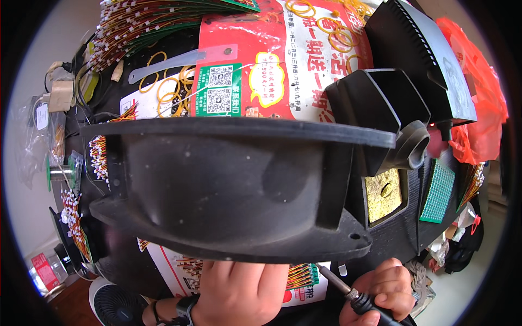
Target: Soldering wire components onto printed circuit boards at a workstation.
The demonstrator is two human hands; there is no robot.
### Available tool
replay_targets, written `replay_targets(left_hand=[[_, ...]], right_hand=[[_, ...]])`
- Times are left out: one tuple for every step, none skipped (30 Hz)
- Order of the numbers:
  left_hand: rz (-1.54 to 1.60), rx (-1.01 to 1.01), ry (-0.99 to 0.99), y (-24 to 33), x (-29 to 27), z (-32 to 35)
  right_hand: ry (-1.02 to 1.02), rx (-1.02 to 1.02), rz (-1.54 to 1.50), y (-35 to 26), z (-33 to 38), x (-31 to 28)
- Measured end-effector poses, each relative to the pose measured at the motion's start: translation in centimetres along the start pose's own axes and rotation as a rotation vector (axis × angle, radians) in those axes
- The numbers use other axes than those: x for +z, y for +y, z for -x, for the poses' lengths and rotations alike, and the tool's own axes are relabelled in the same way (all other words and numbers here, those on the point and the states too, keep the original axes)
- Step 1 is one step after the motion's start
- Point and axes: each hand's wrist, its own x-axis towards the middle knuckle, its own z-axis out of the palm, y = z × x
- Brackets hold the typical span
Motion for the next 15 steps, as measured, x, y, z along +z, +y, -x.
replay_targets(left_hand=[[-0.033, 0.028, -0.025, 0.0, 0.1, -0.1], [-0.033, 0.028, -0.024, 0.0, 0.2, 0.1], [-0.079, 0.053, 0.021, 0.1, 0.4, 0.4], [-0.125, 0.079, 0.065, 0.1, 0.6, 0.5], [-0.145, 0.075, 0.069, -0.1, 0.4, 0.8], [-0.23, 0.156, 0.159, -0.5, 0.4, 1.3], [-0.271, 0.246, 0.248, -1.0, 1.4, 1.2], [-0.248, 0.25, 0.252, -1.1, 2.0, 1.2], [-0.23, 0.231, 0.228, -1.0, 2.0, 1.3], [-0.213, 0.211, 0.204, -1.0, 2.0, 1.4], [-0.213, 0.211, 0.207, -0.8, 1.6, 1.4], [-0.117, 0.119, 0.113, -0.3, 0.8, 1.2], [-0.019, 0.027, 0.019, 0.0, 0.4, 1.2], [-0.024, 0.027, 0.017, 0.2, 0.3, 1.0], [0.009, 0.018, 0.012, 0.3, 0.3, 0.9]], right_hand=[[0.006, 0.004, 0.007, 0.0, 0.0, -0.1], [0.005, 0.003, 0.006, 0.0, 0.0, 0.0], [0.002, 0.003, 0.005, 0.1, -0.1, -0.1], [-0.001, 0.003, 0.006, 0.0, -0.1, -0.1], [0.005, -0.005, -0.013, -0.4, 0.3, 0.2], [0.132, -0.006, 0.053, -0.8, 1.2, 0.6], [0.243, -0.001, 0.162, -0.8, 1.8, 0.7], [0.235, -0.002, 0.183, -0.8, 2.1, 0.5], [0.273, -0.005, 0.188, -0.9, 1.8, 0.6], [0.31, -0.007, 0.191, -1.0, 1.4, 0.6], [0.131, -0.091, 0.036, -0.6, -1.0, 0.5], [0.129, -0.094, 0.038, -0.5, -1.3, 0.6], [0.069, -0.064, 0.049, -0.4, -1.4, 0.7], [0.017, -0.031, 0.054, -0.2, -1.4, 0.5], [-0.01, 0.003, 0.038, -0.2, -1.5, 0.3]])
